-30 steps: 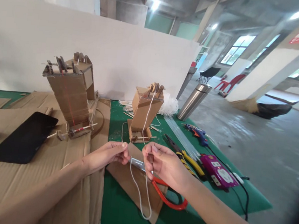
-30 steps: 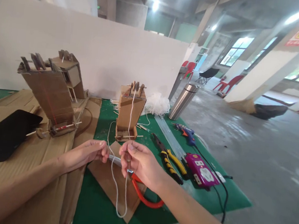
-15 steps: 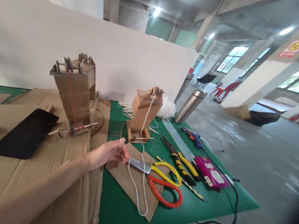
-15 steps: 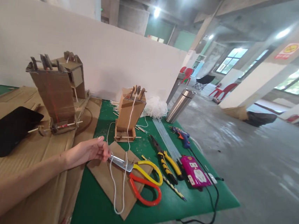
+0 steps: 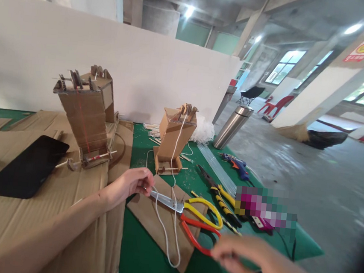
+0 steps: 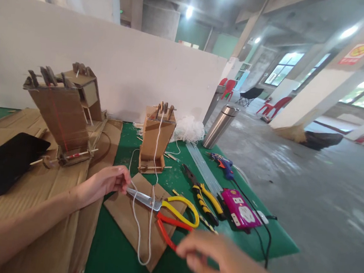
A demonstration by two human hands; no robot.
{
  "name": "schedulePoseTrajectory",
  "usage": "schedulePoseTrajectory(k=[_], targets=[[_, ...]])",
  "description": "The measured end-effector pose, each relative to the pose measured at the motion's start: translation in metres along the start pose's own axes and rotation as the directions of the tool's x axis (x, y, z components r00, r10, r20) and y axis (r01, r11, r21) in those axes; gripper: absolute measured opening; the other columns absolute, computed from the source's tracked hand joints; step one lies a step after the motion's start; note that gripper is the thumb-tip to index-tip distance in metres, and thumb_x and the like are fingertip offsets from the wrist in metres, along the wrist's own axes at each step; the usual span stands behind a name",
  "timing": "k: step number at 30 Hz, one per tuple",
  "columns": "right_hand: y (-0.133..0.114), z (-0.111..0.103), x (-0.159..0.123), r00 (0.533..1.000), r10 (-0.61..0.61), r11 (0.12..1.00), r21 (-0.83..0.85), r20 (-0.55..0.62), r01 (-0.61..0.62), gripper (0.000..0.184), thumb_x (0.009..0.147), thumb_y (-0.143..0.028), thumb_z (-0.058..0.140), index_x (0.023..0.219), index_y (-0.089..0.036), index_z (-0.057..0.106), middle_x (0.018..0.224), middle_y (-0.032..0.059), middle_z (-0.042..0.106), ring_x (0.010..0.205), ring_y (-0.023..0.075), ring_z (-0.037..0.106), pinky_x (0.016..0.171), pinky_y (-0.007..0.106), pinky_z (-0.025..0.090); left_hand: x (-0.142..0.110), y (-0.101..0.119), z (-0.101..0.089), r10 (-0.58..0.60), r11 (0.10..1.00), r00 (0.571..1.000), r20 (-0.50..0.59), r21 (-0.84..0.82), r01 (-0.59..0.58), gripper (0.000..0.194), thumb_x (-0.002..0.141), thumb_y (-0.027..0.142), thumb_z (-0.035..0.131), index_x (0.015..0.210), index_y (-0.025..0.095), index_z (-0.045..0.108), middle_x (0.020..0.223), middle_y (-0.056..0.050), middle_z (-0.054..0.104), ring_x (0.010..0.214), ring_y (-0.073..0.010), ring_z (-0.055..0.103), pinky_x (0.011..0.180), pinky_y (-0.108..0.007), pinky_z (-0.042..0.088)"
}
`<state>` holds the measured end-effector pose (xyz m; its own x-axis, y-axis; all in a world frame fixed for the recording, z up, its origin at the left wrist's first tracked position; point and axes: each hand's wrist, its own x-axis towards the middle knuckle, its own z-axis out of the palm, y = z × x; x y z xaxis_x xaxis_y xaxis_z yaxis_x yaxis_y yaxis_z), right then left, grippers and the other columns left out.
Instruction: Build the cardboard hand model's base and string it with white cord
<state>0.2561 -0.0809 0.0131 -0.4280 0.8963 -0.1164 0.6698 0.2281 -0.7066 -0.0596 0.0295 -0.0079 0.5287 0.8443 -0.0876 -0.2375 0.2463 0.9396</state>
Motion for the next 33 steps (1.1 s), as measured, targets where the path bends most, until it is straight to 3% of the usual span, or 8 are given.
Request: schedulePoseTrajectory(k=[2,5,7,9,14,21,33], targets=[[-0.008,-0.025,0.053,0.998,-0.036,0.995,-0.091,-0.05,0.032,0.019,0.089,-0.035,0.048,0.087,-0.028,0.065,0.09,0.0029,0.069,0.082,0.0208,0.064,0.073,0.033,0.05,0.0,0.001,0.001,0.024,1.0,0.997,-0.071,0.005,-0.024,0.026,0.082,0.041,0.057,0.075,0.015,0.058,0.077,-0.002,0.056,0.066,-0.0128,0.053,0.063,-0.026,0.044],[0.0,-0.039,0.13,0.963,-0.071,0.973,-0.232,-0.261,0.009,0.017,0.086,-0.026,0.052,0.1,-0.022,0.059,0.098,0.0055,0.066,0.083,0.0195,0.062,0.071,0.032,0.048,0.0,0.003,0.002,0.021,0.999,0.986,-0.166,-0.026,-0.026,0.023,0.077,0.037,0.064,0.078,0.016,0.056,0.079,-0.001,0.055,0.065,-0.0115,0.052,0.06,-0.025,0.044],[0.012,-0.035,0.168,0.968,-0.013,0.949,-0.307,-0.251,-0.067,0.021,0.081,-0.021,0.057,0.102,-0.019,0.057,0.099,0.0072,0.065,0.079,0.0185,0.062,0.068,0.029,0.046,0.001,0.004,0.003,0.001,0.999,0.982,-0.191,-0.05,-0.011,0.024,0.075,0.037,0.067,0.081,0.016,0.057,0.078,0.0,0.056,0.065,-0.0113,0.053,0.059,-0.025,0.044],[0.023,-0.028,0.19,0.977,-0.013,0.946,-0.318,-0.212,-0.056,0.016,0.075,-0.018,0.062,0.091,-0.018,0.06,0.091,0.0058,0.066,0.077,0.0186,0.061,0.065,0.027,0.043,0.0,0.005,0.004,-0.012,0.998,0.981,-0.194,-0.058,0.001,0.025,0.074,0.037,0.068,0.082,0.016,0.057,0.077,0.0,0.056,0.064,-0.0112,0.053,0.059,-0.025,0.045],[0.033,-0.019,0.198,0.985,-0.027,0.954,-0.3,-0.173,-0.027,0.002,0.075,-0.02,0.062,0.075,-0.019,0.06,0.074,0.0024,0.065,0.07,0.0176,0.059,0.059,0.025,0.038,0.0,0.007,0.006,-0.019,0.999,0.98,-0.196,-0.037,0.012,0.024,0.074,0.037,0.067,0.08,0.015,0.058,0.078,-0.001,0.057,0.064,-0.0109,0.053,0.058,-0.024,0.044],[0.032,-0.022,0.189,0.987,-0.074,0.96,-0.28,-0.145,0.031,0.014,0.083,-0.029,0.056,0.076,-0.019,0.061,0.072,0.0023,0.065,0.07,0.0177,0.06,0.064,0.027,0.039,0.001,0.005,0.004,-0.028,1.0,0.98,-0.199,-0.019,0.025,0.025,0.075,0.037,0.066,0.082,0.015,0.058,0.077,-0.001,0.056,0.064,-0.0106,0.053,0.059,-0.024,0.045],[0.037,-0.022,0.191,0.984,-0.132,0.932,-0.352,-0.116,0.083,0.021,0.087,-0.028,0.048,0.076,-0.021,0.064,0.082,0.0059,0.068,0.078,0.0213,0.062,0.068,0.028,0.039,0.001,0.0,-0.001,-0.026,0.999,0.985,-0.171,0.017,0.03,0.019,0.081,0.035,0.061,0.084,0.016,0.058,0.079,0.0,0.055,0.066,-0.0103,0.053,0.061,-0.023,0.044]])
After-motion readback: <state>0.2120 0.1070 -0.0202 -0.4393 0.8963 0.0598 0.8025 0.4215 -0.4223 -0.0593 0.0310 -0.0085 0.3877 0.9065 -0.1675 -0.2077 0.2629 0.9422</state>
